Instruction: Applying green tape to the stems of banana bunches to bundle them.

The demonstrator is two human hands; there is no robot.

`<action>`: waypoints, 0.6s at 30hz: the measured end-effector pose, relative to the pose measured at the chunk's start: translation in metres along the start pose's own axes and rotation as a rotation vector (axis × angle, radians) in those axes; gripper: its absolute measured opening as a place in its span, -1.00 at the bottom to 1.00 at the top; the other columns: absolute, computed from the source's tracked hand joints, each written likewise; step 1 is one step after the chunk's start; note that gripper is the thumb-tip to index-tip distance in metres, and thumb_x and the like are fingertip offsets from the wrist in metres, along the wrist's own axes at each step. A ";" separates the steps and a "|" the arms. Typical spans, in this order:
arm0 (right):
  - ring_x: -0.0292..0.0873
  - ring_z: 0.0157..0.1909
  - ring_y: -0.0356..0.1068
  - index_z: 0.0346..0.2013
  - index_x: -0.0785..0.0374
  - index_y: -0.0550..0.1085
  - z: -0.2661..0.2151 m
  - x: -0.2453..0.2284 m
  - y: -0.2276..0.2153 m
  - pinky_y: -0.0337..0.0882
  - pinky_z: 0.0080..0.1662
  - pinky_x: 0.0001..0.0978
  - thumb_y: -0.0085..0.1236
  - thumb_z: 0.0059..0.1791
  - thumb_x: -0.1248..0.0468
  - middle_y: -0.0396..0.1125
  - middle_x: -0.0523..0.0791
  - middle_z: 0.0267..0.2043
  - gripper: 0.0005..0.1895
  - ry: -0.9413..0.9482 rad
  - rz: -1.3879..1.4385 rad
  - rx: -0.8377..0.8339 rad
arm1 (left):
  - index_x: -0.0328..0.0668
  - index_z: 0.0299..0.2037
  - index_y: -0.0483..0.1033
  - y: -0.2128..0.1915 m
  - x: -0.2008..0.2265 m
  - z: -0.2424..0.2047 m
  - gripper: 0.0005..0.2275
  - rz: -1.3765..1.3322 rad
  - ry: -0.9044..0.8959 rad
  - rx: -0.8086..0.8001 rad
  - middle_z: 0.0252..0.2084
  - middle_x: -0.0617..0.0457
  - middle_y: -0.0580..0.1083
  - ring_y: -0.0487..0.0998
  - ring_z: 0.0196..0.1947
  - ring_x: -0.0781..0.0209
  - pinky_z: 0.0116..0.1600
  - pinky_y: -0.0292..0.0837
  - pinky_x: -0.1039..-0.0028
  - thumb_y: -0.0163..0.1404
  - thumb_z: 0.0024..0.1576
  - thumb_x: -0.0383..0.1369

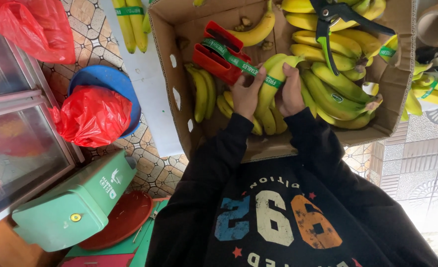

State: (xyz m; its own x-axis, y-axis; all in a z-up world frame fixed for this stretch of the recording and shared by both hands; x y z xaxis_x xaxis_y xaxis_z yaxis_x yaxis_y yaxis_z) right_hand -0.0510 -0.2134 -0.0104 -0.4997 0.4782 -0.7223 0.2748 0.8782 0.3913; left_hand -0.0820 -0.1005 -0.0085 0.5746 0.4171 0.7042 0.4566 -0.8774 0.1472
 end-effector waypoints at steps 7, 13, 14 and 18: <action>0.00 0.04 0.48 0.03 0.16 0.46 0.016 0.021 -0.034 0.57 0.06 0.04 0.09 0.02 -0.13 0.45 -0.07 -0.01 -0.51 0.081 0.032 0.026 | -0.40 0.46 0.09 0.015 0.025 -0.031 0.03 0.172 -0.194 -0.177 0.47 -0.39 0.13 0.09 0.51 -0.22 0.51 0.09 0.00 0.05 -0.04 0.31; -0.01 0.05 0.49 0.04 0.11 0.50 0.016 0.022 -0.039 0.58 0.07 0.01 0.11 -0.01 -0.17 0.47 -0.06 0.04 -0.48 0.121 0.060 0.065 | -0.44 0.37 0.26 0.019 0.045 -0.032 -0.18 0.108 -0.054 -0.171 0.38 -0.46 0.26 0.17 0.47 -0.33 0.47 0.15 -0.05 0.08 0.08 0.13; 0.00 0.05 0.50 0.05 0.11 0.50 0.014 0.021 -0.037 0.59 0.07 0.01 0.10 -0.03 -0.20 0.47 -0.06 0.03 -0.44 0.127 0.058 0.079 | -0.39 0.33 0.33 0.015 0.036 -0.026 -0.26 0.060 -0.049 -0.145 0.37 -0.41 0.28 0.18 0.46 -0.30 0.47 0.15 -0.04 0.04 0.14 0.14; 0.02 0.02 0.51 0.04 0.13 0.51 0.011 0.015 -0.032 0.61 0.04 -0.01 0.10 -0.07 -0.21 0.49 -0.03 0.00 -0.42 0.137 0.063 0.138 | -0.19 0.26 0.49 0.008 0.004 -0.006 -0.46 -0.055 0.018 -0.150 0.32 -0.21 0.39 0.28 0.41 -0.09 0.48 0.20 0.09 0.02 0.27 0.08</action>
State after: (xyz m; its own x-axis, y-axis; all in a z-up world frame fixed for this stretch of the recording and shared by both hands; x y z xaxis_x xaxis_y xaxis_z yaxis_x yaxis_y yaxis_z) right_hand -0.0582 -0.2348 -0.0397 -0.5827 0.5360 -0.6109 0.4142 0.8426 0.3442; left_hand -0.0803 -0.1074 -0.0007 0.5389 0.4626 0.7040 0.3796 -0.8794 0.2873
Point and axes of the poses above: each hand's wrist, its own z-axis towards the middle knuckle, its own y-axis out of the palm, x = y × z, the point moved 8 cm from there along z, towards the middle knuckle
